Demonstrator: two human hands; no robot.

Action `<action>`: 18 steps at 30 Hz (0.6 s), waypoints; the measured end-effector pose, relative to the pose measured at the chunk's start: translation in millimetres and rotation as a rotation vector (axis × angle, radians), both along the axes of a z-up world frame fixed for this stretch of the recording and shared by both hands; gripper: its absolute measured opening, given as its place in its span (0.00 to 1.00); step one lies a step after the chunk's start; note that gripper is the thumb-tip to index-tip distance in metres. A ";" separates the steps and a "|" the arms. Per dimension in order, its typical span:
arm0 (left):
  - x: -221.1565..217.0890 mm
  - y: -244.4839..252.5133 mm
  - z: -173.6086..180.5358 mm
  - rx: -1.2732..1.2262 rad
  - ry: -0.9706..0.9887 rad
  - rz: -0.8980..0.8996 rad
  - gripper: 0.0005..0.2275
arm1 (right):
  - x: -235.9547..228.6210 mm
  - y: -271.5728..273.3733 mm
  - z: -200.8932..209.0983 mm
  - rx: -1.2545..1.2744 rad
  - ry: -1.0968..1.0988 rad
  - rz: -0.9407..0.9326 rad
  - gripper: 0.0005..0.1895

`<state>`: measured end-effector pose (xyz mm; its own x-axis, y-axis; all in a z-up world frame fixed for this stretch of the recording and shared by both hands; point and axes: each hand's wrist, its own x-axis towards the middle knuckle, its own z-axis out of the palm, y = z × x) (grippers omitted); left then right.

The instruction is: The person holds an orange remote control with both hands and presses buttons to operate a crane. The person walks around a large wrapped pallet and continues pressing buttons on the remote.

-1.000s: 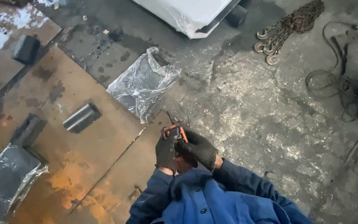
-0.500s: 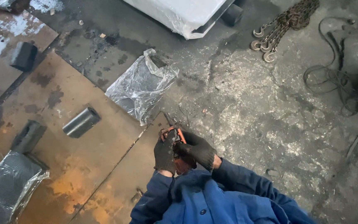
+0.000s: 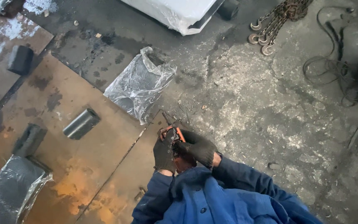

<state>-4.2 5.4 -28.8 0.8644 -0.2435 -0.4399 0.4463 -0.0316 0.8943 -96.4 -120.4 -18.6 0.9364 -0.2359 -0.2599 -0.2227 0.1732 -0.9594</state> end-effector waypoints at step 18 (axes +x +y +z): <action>-1.9 8.0 -27.8 -0.079 0.048 -0.006 0.19 | -0.3 0.2 -7.5 -0.109 0.080 0.020 0.31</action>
<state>-6.1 13.5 -56.6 0.8413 -0.2837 -0.4602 0.4887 0.0351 0.8717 -96.7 -120.2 -26.1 0.9184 -0.2483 -0.3082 -0.3020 0.0637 -0.9512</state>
